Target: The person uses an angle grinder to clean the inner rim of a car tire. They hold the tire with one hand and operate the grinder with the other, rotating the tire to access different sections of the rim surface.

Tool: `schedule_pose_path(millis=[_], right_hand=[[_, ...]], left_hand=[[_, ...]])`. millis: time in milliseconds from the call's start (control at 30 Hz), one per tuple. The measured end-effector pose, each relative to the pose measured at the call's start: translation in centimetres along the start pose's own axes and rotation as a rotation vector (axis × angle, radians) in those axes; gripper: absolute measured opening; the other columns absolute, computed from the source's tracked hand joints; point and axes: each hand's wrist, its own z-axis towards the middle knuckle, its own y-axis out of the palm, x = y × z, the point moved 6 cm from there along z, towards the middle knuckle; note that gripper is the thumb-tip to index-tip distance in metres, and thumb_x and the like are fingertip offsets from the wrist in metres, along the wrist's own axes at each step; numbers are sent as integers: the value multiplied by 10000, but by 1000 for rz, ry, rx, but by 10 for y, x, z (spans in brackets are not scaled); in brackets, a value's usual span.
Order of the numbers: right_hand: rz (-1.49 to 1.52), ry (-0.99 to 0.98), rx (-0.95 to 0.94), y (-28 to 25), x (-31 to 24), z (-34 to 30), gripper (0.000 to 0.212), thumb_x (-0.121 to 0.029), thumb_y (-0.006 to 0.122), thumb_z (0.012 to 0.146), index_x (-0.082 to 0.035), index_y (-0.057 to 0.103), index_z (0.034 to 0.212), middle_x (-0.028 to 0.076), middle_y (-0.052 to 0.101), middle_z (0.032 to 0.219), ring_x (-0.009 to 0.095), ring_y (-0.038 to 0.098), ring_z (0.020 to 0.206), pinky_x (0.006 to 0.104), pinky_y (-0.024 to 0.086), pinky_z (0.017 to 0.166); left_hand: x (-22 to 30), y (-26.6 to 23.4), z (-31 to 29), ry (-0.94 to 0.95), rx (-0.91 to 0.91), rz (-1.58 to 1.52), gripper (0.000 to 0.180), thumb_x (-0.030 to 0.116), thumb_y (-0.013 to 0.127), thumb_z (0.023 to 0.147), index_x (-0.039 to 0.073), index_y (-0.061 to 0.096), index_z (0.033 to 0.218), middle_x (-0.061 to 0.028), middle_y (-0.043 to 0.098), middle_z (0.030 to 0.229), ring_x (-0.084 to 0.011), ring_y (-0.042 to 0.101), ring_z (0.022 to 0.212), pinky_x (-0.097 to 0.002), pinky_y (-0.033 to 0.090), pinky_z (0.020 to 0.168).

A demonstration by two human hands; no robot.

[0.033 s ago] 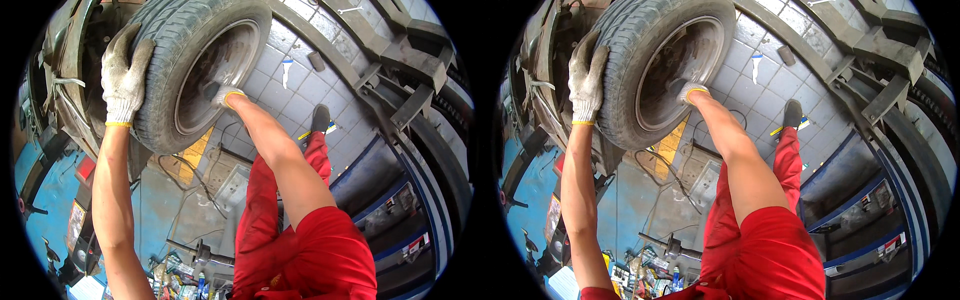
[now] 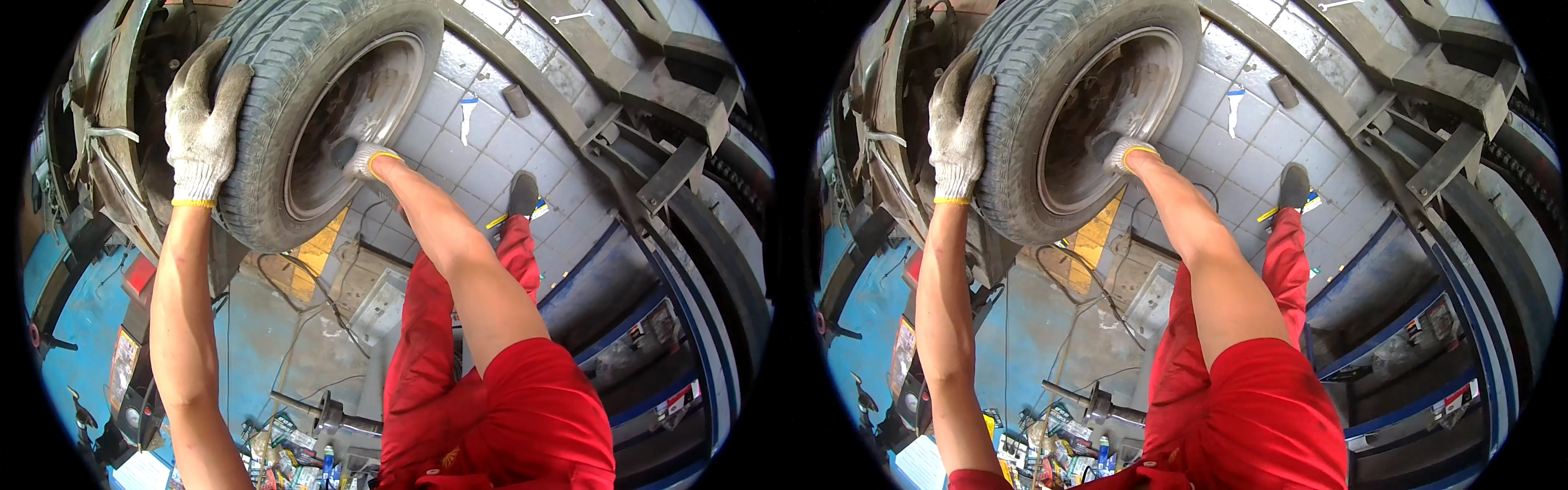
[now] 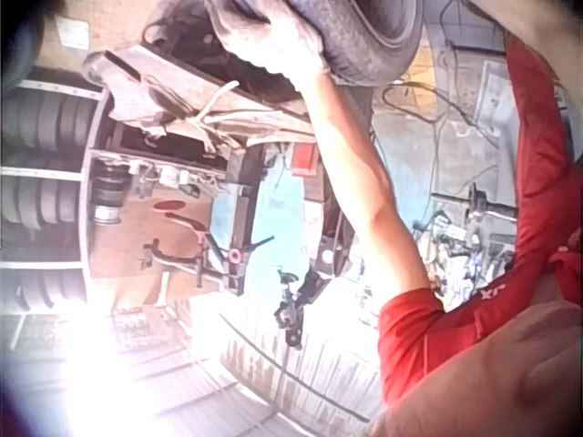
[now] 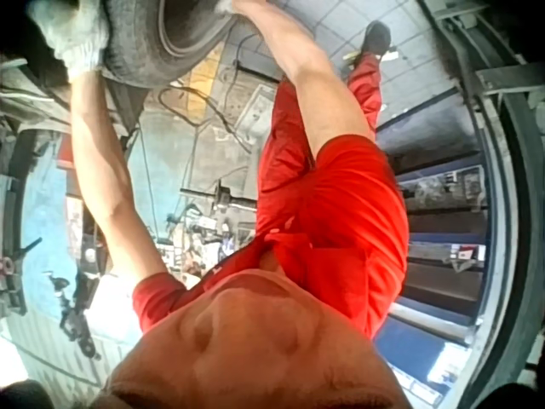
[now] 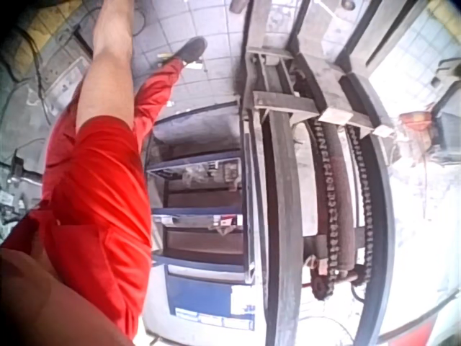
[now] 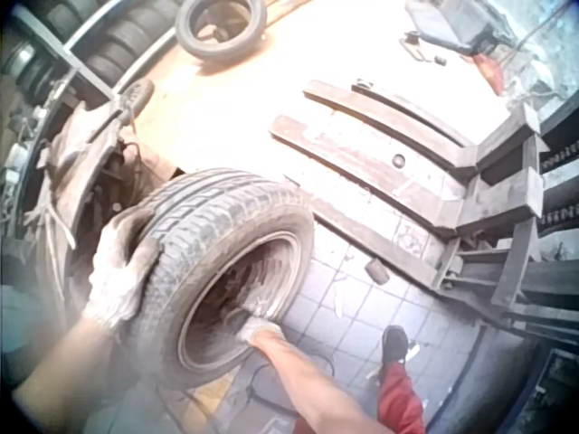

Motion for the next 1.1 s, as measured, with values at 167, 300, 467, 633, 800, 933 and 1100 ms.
schedule_pose_path(millis=[167,300,467,633,800,933,1100], right_hand=[[65,39,97,-13,14,5,751,-404,830,741,-62,713,1400,205,714,1410,310,699,1285,425,559,1039],[31,40,59,-11,5,-7,738,-403,808,776,-55,698,1417,195,716,1409,321,697,1294,423,554,1057],[-133,165,245,-43,47,-15,535,-296,691,918,-31,678,1382,210,753,1314,358,724,1244,439,583,1025],[-330,171,488,-102,82,-30,358,-202,655,924,-39,689,1240,210,796,1145,381,783,1075,503,615,912],[-406,159,660,-141,83,-57,357,-191,660,923,-41,662,1248,217,783,1105,423,779,1014,540,611,880],[-407,139,754,-162,76,-82,441,-247,746,879,-52,623,1256,214,764,1100,414,764,1021,539,595,903],[-376,176,725,-174,96,-81,454,-264,754,876,-56,622,1257,214,768,1124,402,750,1077,540,580,937]], left_hand=[[14,6,13,42,12,-24,549,409,722,996,39,698,1402,-222,684,1410,-397,617,1333,-474,439,1174],[10,5,9,14,3,-21,546,401,722,995,38,698,1401,-225,682,1413,-398,614,1338,-474,436,1177],[11,6,9,17,12,-41,540,404,718,996,42,700,1397,-215,675,1424,-392,605,1347,-471,433,1178],[15,7,17,-18,8,18,559,457,715,986,88,705,1406,-189,667,1442,-384,595,1353,-466,445,1168],[22,11,31,-37,-18,37,574,466,696,997,65,701,1407,-211,669,1436,-383,607,1353,-456,440,1173],[32,17,48,-52,-1,108,604,522,658,1000,78,709,1406,-212,669,1442,-396,617,1344,-457,451,1163],[61,26,67,-77,-5,126,661,602,632,978,111,711,1414,-194,659,1468,-394,583,1386,-472,432,1186]])
